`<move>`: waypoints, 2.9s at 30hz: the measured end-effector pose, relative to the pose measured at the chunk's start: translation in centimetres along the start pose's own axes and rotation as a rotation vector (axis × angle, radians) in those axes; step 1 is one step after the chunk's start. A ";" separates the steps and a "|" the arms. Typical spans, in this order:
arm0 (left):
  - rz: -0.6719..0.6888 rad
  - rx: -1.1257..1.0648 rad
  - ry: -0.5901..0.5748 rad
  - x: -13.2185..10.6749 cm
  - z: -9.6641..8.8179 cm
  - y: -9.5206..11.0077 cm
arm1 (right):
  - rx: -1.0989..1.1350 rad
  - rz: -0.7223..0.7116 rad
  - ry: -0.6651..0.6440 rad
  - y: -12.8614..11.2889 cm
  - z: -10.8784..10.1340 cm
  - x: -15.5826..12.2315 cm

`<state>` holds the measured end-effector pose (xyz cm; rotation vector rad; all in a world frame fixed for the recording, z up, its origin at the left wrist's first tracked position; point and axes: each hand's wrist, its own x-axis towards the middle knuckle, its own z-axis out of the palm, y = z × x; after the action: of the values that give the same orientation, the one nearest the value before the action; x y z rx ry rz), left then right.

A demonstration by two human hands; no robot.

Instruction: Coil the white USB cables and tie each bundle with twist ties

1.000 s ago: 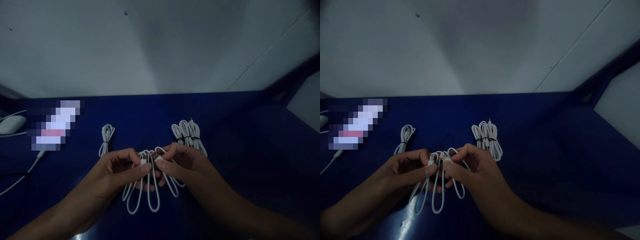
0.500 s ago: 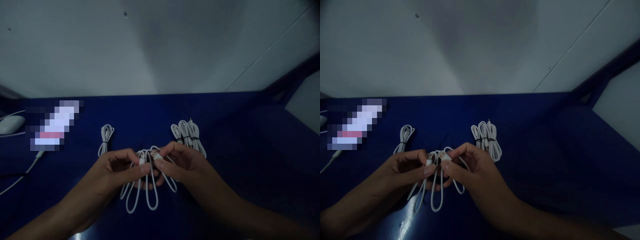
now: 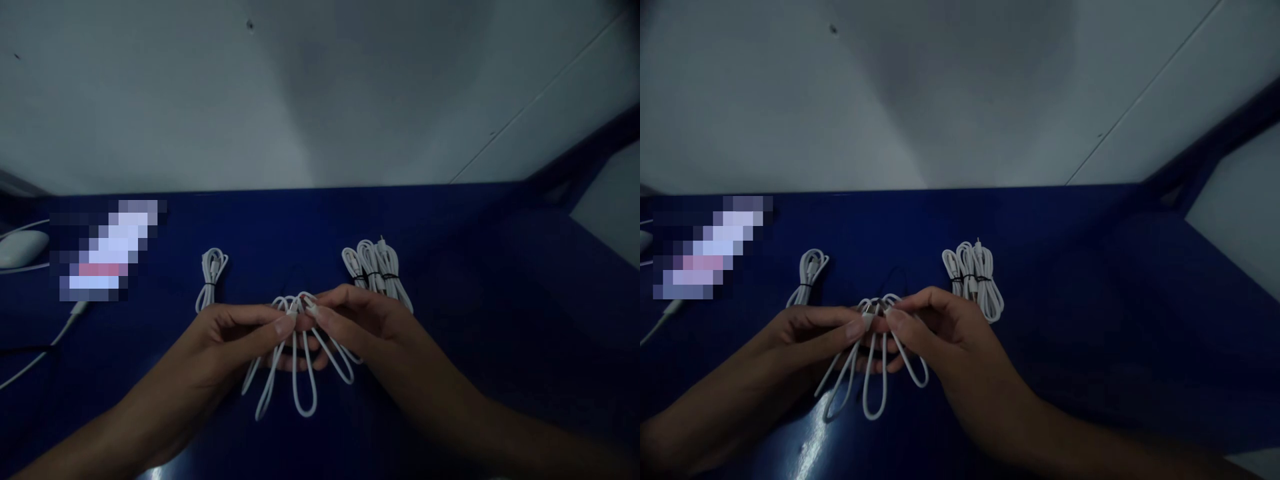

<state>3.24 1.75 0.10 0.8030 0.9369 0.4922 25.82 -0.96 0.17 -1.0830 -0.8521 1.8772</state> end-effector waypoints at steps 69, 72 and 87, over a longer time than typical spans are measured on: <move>0.033 -0.198 0.079 0.1 -0.1 0.2 | 0.089 -0.124 0.134 0.7 -0.6 0.3; 0.073 -0.256 0.100 0.0 0.0 0.2 | 0.133 -0.109 0.133 0.9 -0.6 0.3; 0.157 -0.237 0.202 -0.1 0.3 0.4 | -0.012 -0.223 0.149 1.0 -1.1 0.0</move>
<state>3.47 1.79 0.52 0.6209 0.9833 0.8178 26.46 -1.22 -1.12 -1.0738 -0.8610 1.5895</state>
